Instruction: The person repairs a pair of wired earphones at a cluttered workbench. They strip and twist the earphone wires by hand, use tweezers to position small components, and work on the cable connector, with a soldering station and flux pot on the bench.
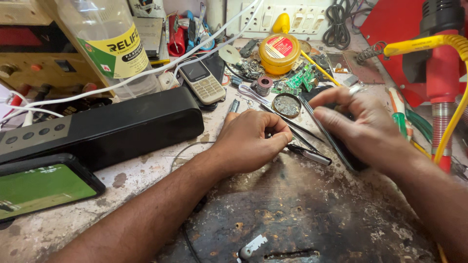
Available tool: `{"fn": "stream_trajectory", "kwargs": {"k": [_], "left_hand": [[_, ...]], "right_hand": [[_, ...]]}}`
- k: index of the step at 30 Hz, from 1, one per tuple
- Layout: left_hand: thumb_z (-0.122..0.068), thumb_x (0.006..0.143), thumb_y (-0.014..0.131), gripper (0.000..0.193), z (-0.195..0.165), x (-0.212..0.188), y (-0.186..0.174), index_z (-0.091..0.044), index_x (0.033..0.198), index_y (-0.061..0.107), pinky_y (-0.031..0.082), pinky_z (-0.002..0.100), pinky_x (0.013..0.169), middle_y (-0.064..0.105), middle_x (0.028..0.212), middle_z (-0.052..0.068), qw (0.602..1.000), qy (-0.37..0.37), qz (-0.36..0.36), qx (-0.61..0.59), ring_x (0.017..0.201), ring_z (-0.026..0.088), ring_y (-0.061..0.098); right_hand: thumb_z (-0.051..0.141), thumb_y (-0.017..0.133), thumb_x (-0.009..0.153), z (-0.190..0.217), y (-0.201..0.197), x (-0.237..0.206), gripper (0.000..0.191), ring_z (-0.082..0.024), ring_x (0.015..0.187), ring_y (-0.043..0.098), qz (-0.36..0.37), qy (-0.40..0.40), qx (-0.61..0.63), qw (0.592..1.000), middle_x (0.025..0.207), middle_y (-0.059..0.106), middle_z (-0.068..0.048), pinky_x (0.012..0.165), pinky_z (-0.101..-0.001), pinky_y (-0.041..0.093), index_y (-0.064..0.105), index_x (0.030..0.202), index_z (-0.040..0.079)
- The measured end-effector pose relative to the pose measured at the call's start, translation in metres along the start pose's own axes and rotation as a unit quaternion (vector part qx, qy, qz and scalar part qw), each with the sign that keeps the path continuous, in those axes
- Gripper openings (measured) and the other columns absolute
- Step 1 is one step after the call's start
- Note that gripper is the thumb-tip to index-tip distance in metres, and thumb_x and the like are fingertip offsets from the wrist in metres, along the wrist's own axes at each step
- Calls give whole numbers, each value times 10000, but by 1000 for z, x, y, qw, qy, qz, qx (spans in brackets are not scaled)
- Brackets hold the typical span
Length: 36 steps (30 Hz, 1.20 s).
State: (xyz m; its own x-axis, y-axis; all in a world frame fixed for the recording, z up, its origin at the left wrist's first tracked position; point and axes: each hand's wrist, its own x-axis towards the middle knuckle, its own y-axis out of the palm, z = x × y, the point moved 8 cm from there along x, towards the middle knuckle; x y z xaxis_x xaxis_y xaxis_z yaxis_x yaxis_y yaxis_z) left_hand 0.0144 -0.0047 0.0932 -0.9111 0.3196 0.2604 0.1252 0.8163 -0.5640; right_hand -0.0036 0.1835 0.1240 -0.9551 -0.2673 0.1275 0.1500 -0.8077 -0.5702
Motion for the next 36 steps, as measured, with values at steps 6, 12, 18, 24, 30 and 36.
{"fn": "stream_trajectory", "kwargs": {"k": [6, 12, 18, 24, 30, 36], "left_hand": [[-391, 811, 656, 281, 5, -2, 2, -152, 837, 802, 519, 311, 661, 711, 597, 18, 1000, -23, 5, -6, 504, 138, 630], [-386, 811, 652, 278, 3, -2, 1, -152, 833, 802, 517, 300, 662, 708, 596, -2, 1000, -13, 3, -7, 496, 127, 629], [-394, 814, 656, 280, 2, -3, 1, -152, 817, 797, 513, 305, 680, 708, 593, -7, 1000, -7, 7, -10, 505, 123, 635], [-392, 822, 645, 277, 0, -5, -2, -164, 813, 802, 506, 303, 771, 708, 572, -11, 1000, -2, 5, -5, 501, 129, 646], [-411, 817, 650, 281, 5, -4, -3, -170, 823, 796, 521, 326, 755, 695, 581, 8, 1000, -21, 9, -9, 522, 146, 647], [-408, 817, 651, 280, 4, -3, -1, -168, 811, 794, 500, 320, 803, 717, 605, -9, 1000, 7, -2, -14, 535, 138, 663]], "right_hand": [[210, 722, 1060, -17, -62, -2, 489, -83, 947, 650, -247, -62, 101, 962, 1103, 657, -61, 801, -222, 522, 420, 1374, -12], [253, 799, 1052, -42, -83, -1, 727, -129, 903, 702, -316, -65, 109, 940, 1138, 623, -129, 725, -239, 585, 251, 1442, -25], [238, 771, 1088, -25, -96, 2, 668, -129, 942, 728, -332, -123, -51, 934, 1091, 627, -89, 746, -262, 573, 284, 1397, -100], [147, 757, 1097, 5, -109, 26, 323, -156, 765, 705, -313, -150, -197, 917, 990, 682, -75, 630, -296, 549, 558, 1280, -31], [175, 664, 1135, 46, -105, 0, 237, -154, 745, 694, -283, -236, -109, 923, 958, 671, -98, 629, -287, 553, 534, 1217, -7], [203, 571, 1173, 56, -67, -18, 196, -151, 725, 683, -236, -243, -21, 941, 926, 660, -122, 627, -279, 556, 511, 1155, 17]]}}
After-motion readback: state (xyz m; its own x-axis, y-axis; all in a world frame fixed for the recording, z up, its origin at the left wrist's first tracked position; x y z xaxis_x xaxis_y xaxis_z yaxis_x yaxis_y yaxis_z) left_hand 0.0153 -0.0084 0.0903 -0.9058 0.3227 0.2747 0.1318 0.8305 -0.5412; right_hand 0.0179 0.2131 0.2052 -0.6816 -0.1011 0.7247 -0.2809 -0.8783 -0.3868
